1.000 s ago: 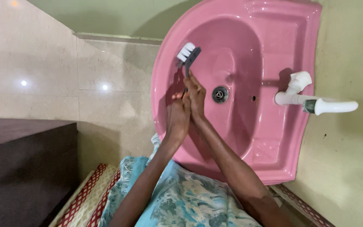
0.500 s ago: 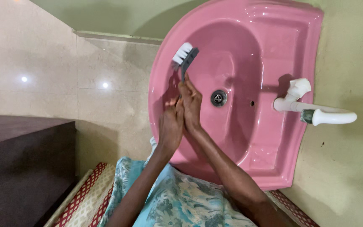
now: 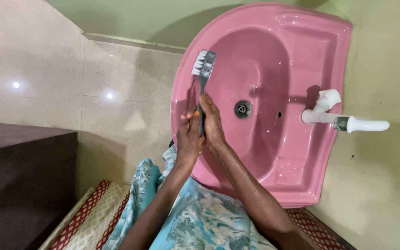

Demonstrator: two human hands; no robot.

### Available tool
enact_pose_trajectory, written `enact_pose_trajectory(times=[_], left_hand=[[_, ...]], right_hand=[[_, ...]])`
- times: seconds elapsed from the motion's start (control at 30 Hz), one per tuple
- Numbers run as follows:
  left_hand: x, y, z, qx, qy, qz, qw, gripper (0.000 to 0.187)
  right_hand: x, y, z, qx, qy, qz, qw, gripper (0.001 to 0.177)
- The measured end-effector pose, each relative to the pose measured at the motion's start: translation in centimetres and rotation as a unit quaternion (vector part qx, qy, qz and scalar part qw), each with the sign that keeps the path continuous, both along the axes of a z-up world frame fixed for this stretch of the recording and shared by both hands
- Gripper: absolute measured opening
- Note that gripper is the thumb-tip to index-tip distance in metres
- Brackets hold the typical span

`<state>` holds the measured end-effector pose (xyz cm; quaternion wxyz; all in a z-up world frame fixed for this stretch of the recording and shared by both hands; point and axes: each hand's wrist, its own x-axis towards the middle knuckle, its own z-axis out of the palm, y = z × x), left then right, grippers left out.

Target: The person cleans a pink corner sink by hand using a brush, scrubbing the basin and around the faucet.

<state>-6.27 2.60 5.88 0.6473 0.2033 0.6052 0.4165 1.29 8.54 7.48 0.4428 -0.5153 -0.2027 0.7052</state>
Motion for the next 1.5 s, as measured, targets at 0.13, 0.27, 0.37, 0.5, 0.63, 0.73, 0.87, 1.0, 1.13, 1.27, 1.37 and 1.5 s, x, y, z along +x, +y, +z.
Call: enact_pose_trajectory(times=[0.13, 0.27, 0.37, 0.5, 0.63, 0.73, 0.87, 1.0, 1.13, 1.27, 1.37, 1.5], left_hand=[[-2.0, -1.8, 0.3, -0.066, -0.101, 0.047, 0.992, 0.049], [-1.7, 3.2, 0.4, -0.04, -0.109, 0.029, 0.993, 0.04], [-1.4, 3.9, 1.3, -0.021, -0.106, 0.029, 0.994, 0.044], [-1.7, -1.7, 1.6, -0.012, -0.071, 0.065, 0.995, 0.06], [-4.3, -2.4, 0.0, 0.007, -0.104, 0.043, 0.994, 0.06], [-5.8, 3.0, -0.9, 0.008, -0.107, -0.013, 0.994, 0.041], [-7.4, 7.9, 0.2, 0.023, -0.111, -0.084, 0.99, 0.039], [-7.9, 4.5, 1.3, -0.012, -0.14, -0.136, 0.981, 0.039], [-6.1, 6.2, 0.0, -0.005, -0.196, -0.119, 0.973, 0.027], [-3.7, 12.7, -0.8, 0.028, -0.191, -0.126, 0.973, 0.035], [-3.7, 12.3, -0.5, 0.038, -0.186, -0.076, 0.979, 0.027], [-6.4, 6.9, -0.9, 0.069, -0.136, -0.077, 0.985, 0.039]], right_hand=[[-1.2, -2.2, -2.1, -0.055, 0.033, 0.07, 0.996, 0.048], [-1.1, 3.6, -4.1, 0.054, -0.086, 0.067, 0.993, 0.041], [-0.6, 5.3, -3.0, 0.048, -0.101, 0.055, 0.992, 0.039], [-1.6, 0.0, -2.3, 0.017, -0.152, 0.162, 0.975, 0.041], [-3.4, -1.6, -3.2, 0.025, -0.117, 0.171, 0.978, 0.042], [-4.4, 2.8, -4.1, 0.081, -0.169, 0.09, 0.978, 0.042], [-4.8, 5.8, -3.7, 0.07, -0.165, 0.039, 0.983, 0.037], [-3.9, 1.6, -3.5, 0.032, -0.164, 0.014, 0.986, 0.035], [-1.7, 5.3, -4.8, 0.07, -0.242, 0.069, 0.965, 0.041], [-0.5, 12.2, -3.7, 0.092, -0.198, 0.024, 0.976, 0.03], [-1.0, 12.2, -3.0, 0.049, -0.254, 0.051, 0.965, 0.033], [-3.5, 6.4, -5.9, 0.086, -0.18, 0.038, 0.979, 0.035]])
